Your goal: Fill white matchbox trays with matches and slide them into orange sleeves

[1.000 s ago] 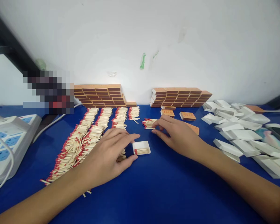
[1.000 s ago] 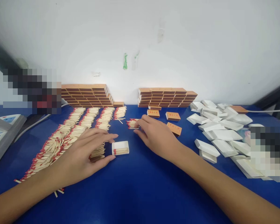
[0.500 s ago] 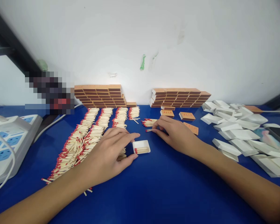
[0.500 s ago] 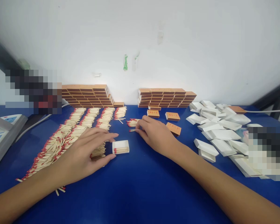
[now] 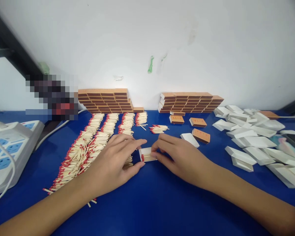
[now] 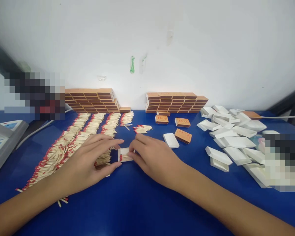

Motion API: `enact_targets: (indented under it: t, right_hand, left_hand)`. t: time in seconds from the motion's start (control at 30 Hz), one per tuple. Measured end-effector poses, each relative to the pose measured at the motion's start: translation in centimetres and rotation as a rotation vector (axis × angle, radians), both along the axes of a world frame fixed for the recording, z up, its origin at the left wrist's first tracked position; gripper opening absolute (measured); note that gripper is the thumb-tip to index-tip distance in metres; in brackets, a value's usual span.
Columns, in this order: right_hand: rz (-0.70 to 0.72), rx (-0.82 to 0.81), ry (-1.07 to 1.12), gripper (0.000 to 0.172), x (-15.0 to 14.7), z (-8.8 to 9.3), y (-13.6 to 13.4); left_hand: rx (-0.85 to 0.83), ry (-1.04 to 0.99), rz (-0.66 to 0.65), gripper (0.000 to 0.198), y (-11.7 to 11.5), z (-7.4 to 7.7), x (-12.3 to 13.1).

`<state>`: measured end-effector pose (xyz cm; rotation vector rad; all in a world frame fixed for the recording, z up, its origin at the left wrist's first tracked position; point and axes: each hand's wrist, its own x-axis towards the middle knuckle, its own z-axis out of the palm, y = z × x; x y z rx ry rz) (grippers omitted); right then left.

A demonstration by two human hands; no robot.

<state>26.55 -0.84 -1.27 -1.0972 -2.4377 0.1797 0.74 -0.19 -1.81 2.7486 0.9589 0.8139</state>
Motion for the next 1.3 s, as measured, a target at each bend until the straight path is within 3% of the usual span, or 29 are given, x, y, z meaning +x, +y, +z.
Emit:
enact_targets:
  t: [0.17,0.4,0.83,1.03,1.17,1.3]
  right_hand:
    - [-0.176,0.057,0.007,0.016,2.5,-0.8,2.9]
    - [-0.229,0.001,-0.068,0.018,3.4,-1.6,4.1]
    - [-0.190,-0.029,-0.065,0.012,3.4,-1.0,3.9]
    - [-0.118,-0.022,0.028,0.012,1.3,0.5,1.3]
    - [-0.009,-0.018,0.016,0.007,-0.5,0.1,-0.5]
    - [-0.012,-0.037,0.035,0.008,-0.1,-0.2,0.0]
  left_hand:
    - [-0.005,0.002,-0.006,0.047,-0.1,0.1,0.1]
    - [0.006,-0.001,-0.010,0.046,-0.2,0.1,0.1]
    - [-0.015,0.004,-0.003,0.047,-0.1,0.0,0.0]
    - [-0.004,0.010,0.014,0.048,0.1,0.0,0.0]
    - [-0.010,0.004,0.011,0.050,0.0,0.0,0.1]
    - [-0.021,-0.002,0.009,0.050,-0.1,0.1,0.1]
